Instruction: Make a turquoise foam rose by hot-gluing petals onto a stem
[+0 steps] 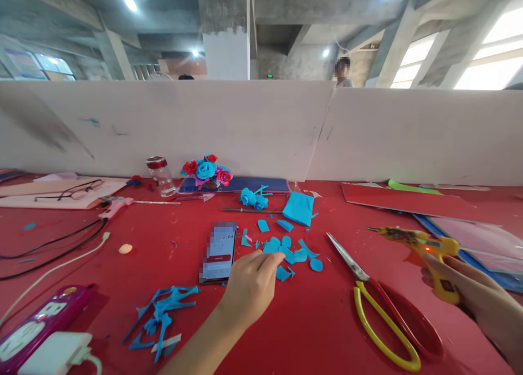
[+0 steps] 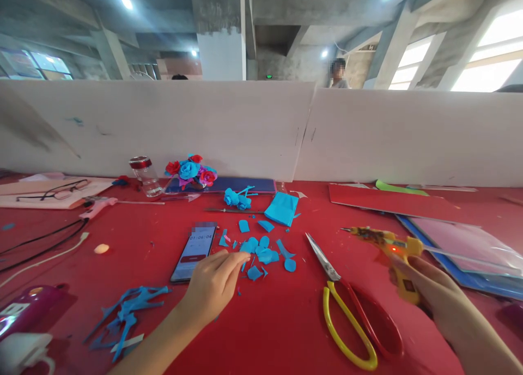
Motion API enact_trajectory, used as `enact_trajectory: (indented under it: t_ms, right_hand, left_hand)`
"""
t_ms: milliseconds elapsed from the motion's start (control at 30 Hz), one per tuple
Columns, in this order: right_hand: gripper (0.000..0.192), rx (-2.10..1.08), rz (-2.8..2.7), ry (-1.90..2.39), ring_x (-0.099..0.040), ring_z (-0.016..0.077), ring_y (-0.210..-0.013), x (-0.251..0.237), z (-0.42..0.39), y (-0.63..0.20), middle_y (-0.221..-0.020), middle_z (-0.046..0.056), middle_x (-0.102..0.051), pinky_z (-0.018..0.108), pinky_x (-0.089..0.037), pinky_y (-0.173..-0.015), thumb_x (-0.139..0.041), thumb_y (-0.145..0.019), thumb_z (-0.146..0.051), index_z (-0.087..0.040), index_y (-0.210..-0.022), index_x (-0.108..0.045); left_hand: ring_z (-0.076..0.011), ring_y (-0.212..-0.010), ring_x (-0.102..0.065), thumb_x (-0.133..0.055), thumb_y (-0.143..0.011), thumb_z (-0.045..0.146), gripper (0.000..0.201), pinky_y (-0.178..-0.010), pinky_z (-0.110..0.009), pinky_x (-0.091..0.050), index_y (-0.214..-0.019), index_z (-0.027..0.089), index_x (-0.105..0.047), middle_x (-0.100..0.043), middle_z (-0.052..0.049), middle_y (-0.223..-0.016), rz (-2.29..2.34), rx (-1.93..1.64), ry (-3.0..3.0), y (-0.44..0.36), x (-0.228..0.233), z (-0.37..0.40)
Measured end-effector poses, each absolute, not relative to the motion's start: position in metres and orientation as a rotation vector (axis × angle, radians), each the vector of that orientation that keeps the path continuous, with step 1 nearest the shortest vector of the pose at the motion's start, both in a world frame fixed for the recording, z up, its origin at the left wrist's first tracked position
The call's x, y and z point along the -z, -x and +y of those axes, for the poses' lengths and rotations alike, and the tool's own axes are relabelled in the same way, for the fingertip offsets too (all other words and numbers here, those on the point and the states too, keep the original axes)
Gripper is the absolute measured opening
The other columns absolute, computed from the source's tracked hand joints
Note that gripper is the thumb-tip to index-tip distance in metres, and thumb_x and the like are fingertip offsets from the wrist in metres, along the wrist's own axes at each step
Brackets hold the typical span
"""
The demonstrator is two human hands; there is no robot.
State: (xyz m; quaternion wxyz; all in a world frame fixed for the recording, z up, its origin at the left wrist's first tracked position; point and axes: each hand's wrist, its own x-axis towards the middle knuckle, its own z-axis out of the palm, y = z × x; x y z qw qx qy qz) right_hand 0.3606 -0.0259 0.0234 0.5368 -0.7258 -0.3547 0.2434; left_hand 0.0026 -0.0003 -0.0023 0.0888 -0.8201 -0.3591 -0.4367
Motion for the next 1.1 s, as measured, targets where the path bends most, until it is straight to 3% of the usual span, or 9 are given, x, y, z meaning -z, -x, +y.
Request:
enact_trajectory:
  t_ms: [133, 233, 333, 500, 767, 1100]
  right_hand:
    - [0.036, -0.992, -0.789, 1.411, -0.045, 0.0088, -0.044, -0.029, -0.027, -0.322, -0.055, 0.0, -0.054, 0.021, -0.035, -0.038, -0.084, -0.043, -0.038, -0.021, -0.068, -0.064]
    - [0.04, -1.097, -0.853, 1.502, -0.051, 0.0126, -0.051, -0.029, -0.03, -0.285, -0.057, 0.002, -0.058, 0.021, -0.039, -0.041, -0.083, -0.044, -0.044, -0.018, -0.07, -0.067]
    - [0.036, -1.101, -1.066, 1.516, -0.051, 0.0116, -0.051, -0.027, -0.032, -0.253, -0.057, 0.003, -0.059, 0.021, -0.04, -0.044, -0.075, -0.055, -0.05, -0.017, -0.064, -0.066]
    - [0.032, -0.991, -1.216, 1.526, -0.032, 0.0064, -0.036, -0.014, -0.031, -0.231, -0.039, -0.006, -0.037, 0.021, -0.027, -0.034, -0.071, -0.059, -0.045, -0.019, -0.05, -0.055]
    - [0.013, -0.772, -1.207, 1.46, -0.048, 0.0122, -0.046, 0.0, -0.036, -0.218, -0.051, -0.003, -0.055, 0.024, -0.041, -0.044, -0.066, -0.057, -0.032, -0.021, -0.06, -0.058]
    - [0.014, -0.731, -1.324, 1.453, -0.056, 0.017, -0.051, 0.003, -0.03, -0.22, -0.056, 0.001, -0.062, 0.027, -0.047, -0.047, -0.063, -0.06, -0.032, -0.02, -0.068, -0.064]
  left_hand:
    - [-0.0177, -0.061, -0.063, -0.044, -0.084, 0.002, 0.024, -0.054, -0.027, -0.049, -0.093, 0.017, -0.059, -0.069, -0.002, -0.072, -1.068, 1.272, 2.449, -0.003, 0.004, 0.0]
    - [-0.0179, -0.059, -0.063, -0.043, -0.083, 0.002, 0.024, -0.052, -0.027, -0.049, -0.092, 0.017, -0.059, -0.069, -0.002, -0.069, -1.074, 1.221, 2.433, -0.002, 0.004, 0.001]
    - [-0.0178, -0.057, -0.062, -0.042, -0.083, 0.001, 0.025, -0.05, -0.027, -0.049, -0.091, 0.016, -0.06, -0.068, -0.002, -0.067, -1.068, 1.187, 2.406, -0.001, 0.004, 0.003]
    - [-0.0188, -0.058, -0.062, -0.043, -0.083, 0.003, 0.024, -0.051, -0.028, -0.049, -0.094, 0.016, -0.06, -0.068, -0.002, -0.067, -1.066, 1.141, 2.383, 0.001, 0.003, 0.002]
    - [-0.0182, -0.057, -0.062, -0.043, -0.081, 0.001, 0.026, -0.048, -0.026, -0.048, -0.091, 0.016, -0.061, -0.068, -0.002, -0.066, -1.089, 1.122, 2.361, -0.001, 0.001, 0.001]
    - [-0.017, -0.056, -0.06, -0.041, -0.08, 0.0, 0.027, -0.049, -0.026, -0.048, -0.092, 0.015, -0.06, -0.066, -0.002, -0.065, -1.055, 1.084, 2.367, -0.001, 0.0, 0.002]
